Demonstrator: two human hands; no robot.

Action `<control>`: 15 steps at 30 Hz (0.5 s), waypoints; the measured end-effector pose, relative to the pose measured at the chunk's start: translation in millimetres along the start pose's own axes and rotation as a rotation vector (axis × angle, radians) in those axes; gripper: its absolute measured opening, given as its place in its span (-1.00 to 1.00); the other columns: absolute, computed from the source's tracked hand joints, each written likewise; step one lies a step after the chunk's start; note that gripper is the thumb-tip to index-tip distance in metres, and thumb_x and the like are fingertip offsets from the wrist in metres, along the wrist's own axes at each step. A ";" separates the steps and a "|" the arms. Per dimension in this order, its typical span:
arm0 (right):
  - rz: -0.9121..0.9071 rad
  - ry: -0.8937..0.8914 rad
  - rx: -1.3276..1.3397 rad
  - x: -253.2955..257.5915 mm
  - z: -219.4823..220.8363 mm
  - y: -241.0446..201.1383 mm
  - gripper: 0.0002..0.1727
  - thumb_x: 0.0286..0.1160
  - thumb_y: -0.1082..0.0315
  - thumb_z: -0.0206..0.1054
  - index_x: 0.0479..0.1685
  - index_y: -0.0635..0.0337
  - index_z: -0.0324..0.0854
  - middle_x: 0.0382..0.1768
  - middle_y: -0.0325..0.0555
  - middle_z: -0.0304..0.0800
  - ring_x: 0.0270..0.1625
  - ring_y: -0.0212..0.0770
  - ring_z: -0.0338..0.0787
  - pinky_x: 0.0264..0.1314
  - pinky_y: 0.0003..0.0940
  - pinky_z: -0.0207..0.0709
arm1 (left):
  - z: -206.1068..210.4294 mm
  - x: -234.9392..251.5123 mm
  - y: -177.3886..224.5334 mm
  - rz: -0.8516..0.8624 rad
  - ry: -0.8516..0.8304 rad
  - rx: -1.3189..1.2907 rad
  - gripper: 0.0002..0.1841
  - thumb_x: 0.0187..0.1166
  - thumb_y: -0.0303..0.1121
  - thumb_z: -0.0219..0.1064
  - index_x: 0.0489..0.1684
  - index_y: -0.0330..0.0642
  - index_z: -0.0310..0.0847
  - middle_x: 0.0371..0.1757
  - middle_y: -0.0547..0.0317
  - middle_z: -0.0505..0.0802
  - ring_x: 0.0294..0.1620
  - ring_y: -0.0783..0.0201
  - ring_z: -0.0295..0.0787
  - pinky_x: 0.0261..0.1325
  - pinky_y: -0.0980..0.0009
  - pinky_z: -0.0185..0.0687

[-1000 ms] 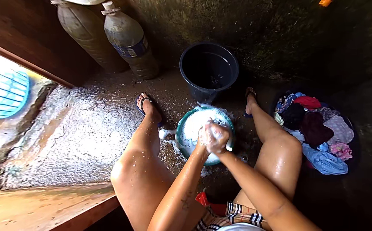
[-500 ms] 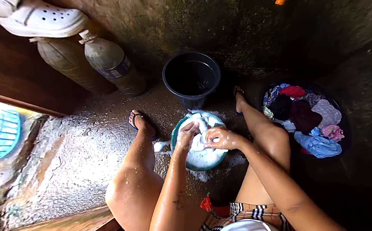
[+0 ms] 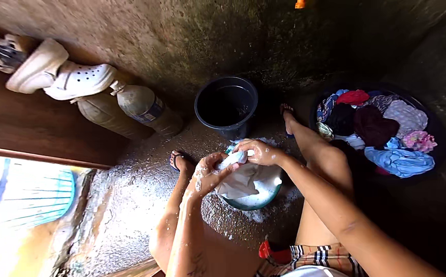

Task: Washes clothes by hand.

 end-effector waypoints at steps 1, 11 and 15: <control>-0.042 0.041 0.055 1.8 -5.2 -5.5 -0.86 0.31 0.61 0.44 -0.20 0.50 0.78 -0.09 0.12 0.86 0.08 -0.18 0.80 0.29 -0.29 0.63 | -4.6 -2.7 -0.7 -0.033 -0.088 0.071 -0.55 0.39 0.01 0.52 -0.12 -0.26 0.76 -0.28 0.22 0.82 -0.24 0.47 0.70 -0.02 0.33 0.65; 0.245 -0.320 -0.001 0.9 -13.5 -21.2 -0.64 0.24 0.27 0.68 -0.21 0.42 0.75 -0.33 -0.04 0.80 -0.24 -0.37 0.71 -0.05 -0.36 0.59 | -17.5 -22.3 11.7 0.163 0.273 -0.937 -0.91 0.37 -0.10 0.55 -0.49 0.27 0.87 -0.42 0.48 0.90 -0.35 0.57 0.81 -0.17 0.53 0.76; 0.182 -0.050 0.045 -1.5 -17.7 -2.1 -0.75 0.13 0.45 0.70 -0.34 0.44 0.77 -0.16 0.03 0.82 -0.03 -0.27 0.74 0.12 -0.31 0.60 | 4.9 -22.2 3.9 0.072 0.490 -1.155 -0.78 0.60 -0.06 0.33 -0.18 0.04 0.76 -0.19 0.28 0.92 -0.09 0.37 0.88 0.06 0.31 0.82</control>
Point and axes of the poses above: each hand's wrist, its own x-axis towards the middle knuckle, its own z-axis out of the palm, y = z × x, the point moved 1 cm from there along x, towards the middle knuckle
